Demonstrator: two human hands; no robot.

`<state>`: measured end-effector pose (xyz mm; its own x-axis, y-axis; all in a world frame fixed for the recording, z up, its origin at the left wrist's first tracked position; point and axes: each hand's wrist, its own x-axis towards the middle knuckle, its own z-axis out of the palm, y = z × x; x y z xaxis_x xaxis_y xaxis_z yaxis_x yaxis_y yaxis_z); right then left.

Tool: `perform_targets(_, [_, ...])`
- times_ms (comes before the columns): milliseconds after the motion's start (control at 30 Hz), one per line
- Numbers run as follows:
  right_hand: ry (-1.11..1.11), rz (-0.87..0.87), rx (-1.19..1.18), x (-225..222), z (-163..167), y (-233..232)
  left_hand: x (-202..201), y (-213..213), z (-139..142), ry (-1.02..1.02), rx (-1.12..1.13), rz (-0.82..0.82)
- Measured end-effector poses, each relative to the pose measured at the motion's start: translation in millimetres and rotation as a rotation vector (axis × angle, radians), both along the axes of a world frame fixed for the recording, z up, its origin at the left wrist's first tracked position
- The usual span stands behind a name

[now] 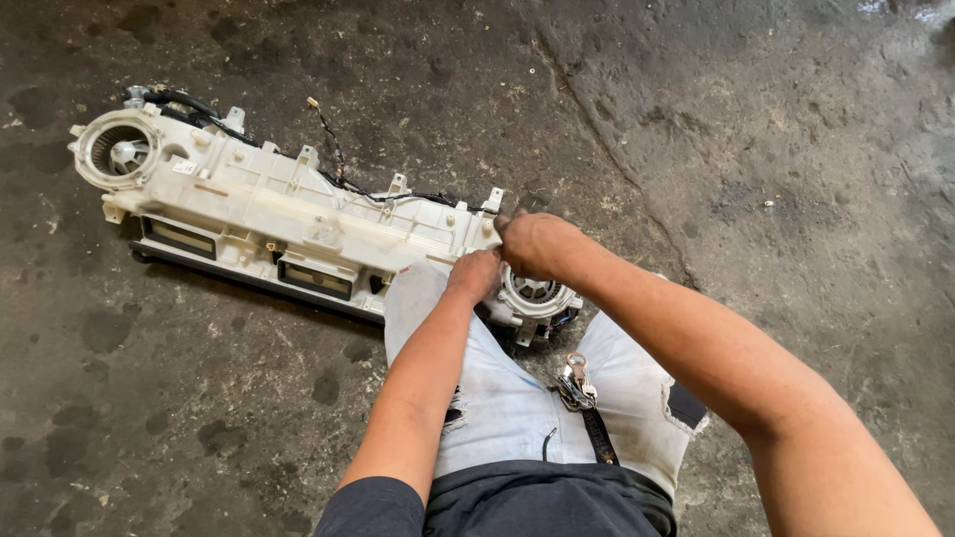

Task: The person is disassembling a white plastic car part, likely an air conditioning unit, using a screwdriver. They are removing screws and detaching components from the unit.

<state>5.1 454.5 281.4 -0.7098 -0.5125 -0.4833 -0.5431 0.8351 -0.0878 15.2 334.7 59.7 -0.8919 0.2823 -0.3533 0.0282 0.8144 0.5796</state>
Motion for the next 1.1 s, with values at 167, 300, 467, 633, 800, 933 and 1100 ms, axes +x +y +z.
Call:
perform_targets(167, [0.027,0.124,-0.02,0,-2,-1,1,-5,-2,0.14,-0.031,-0.05])
perform_targets(300, [-0.01,-0.064,-0.013,-1,1,-2,4,-5,-1,0.058,0.172,0.193])
perform_targets(467, [0.071,0.036,0.01,0,2,0,-1,-1,1,0.144,-0.006,0.01])
perform_targets(633, [0.128,0.087,-0.017,2,5,1,-1,-3,-6,0.138,-0.02,-0.008])
perform_targets(800, [-0.098,-0.157,0.065,-4,13,-5,0,-3,-3,0.109,0.028,0.045])
perform_targets(933, [0.02,-0.01,0.059,-4,10,-8,-1,-3,7,0.035,0.067,0.114])
perform_targets(1100, [0.048,-0.12,-0.068,-5,-1,0,-8,-17,-1,0.028,0.385,0.256])
